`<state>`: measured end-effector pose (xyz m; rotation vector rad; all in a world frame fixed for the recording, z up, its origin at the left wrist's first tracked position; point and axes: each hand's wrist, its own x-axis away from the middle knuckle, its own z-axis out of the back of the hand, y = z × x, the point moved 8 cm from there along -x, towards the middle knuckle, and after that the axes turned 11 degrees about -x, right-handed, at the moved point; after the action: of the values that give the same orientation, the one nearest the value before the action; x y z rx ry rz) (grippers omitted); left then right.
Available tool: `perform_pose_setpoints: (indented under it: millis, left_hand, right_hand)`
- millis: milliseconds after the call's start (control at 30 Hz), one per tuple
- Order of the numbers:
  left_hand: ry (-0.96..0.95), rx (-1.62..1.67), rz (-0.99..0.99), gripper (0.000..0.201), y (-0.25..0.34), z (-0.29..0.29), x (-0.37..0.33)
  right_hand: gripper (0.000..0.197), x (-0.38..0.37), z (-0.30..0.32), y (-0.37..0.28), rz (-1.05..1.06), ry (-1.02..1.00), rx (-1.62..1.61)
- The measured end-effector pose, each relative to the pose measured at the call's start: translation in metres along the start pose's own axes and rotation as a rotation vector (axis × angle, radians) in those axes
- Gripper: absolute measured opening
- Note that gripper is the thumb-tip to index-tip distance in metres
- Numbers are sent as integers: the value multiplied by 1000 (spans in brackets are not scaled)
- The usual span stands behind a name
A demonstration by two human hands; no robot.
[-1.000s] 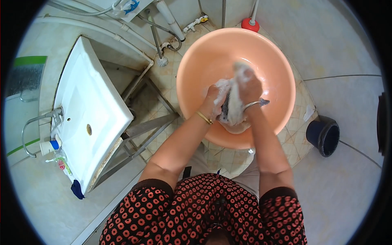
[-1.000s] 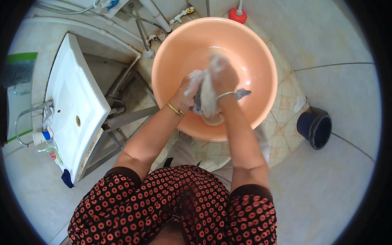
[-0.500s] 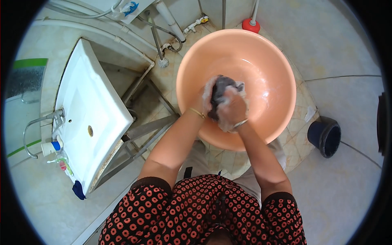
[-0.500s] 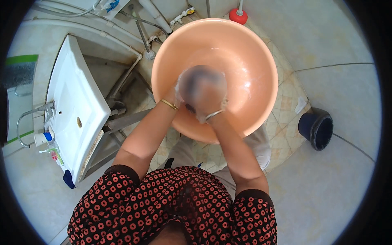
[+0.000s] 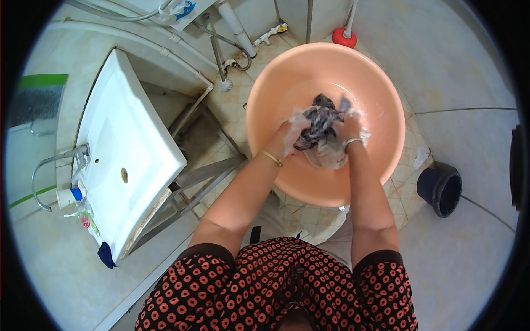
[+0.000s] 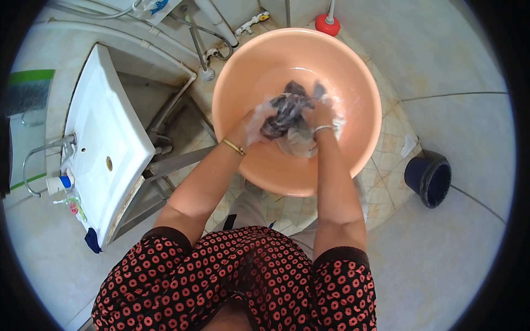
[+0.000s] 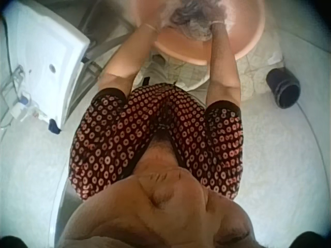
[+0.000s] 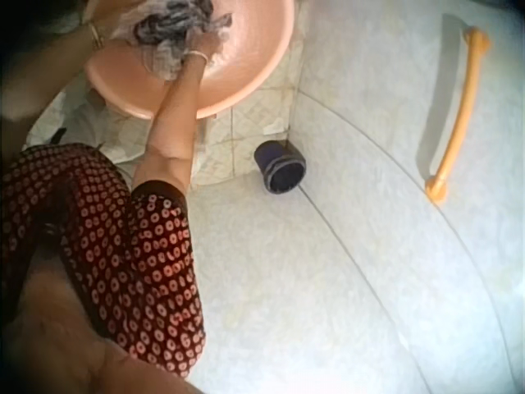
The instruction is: The person rubs soap onto clothes by hand, scrubs them in a washbasin, and rinses them under running water from a sink faucet.
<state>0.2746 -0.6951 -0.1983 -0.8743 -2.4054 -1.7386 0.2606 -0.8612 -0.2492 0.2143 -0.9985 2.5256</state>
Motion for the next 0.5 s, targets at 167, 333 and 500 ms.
perform_pose_setpoints:
  millis: [167,333,500]
  left_hand:
    - [-4,197,139,25,-73,77,-19]
    - [18,438,211,22,10,-9,16]
    - [89,-712,-219,34,59,-12,10]
  right_hand:
    - [32,90,9,-152,656,-7,-524]
    - [26,46,46,-116,648,246,-591]
    - [19,33,88,-79,518,226,-281]
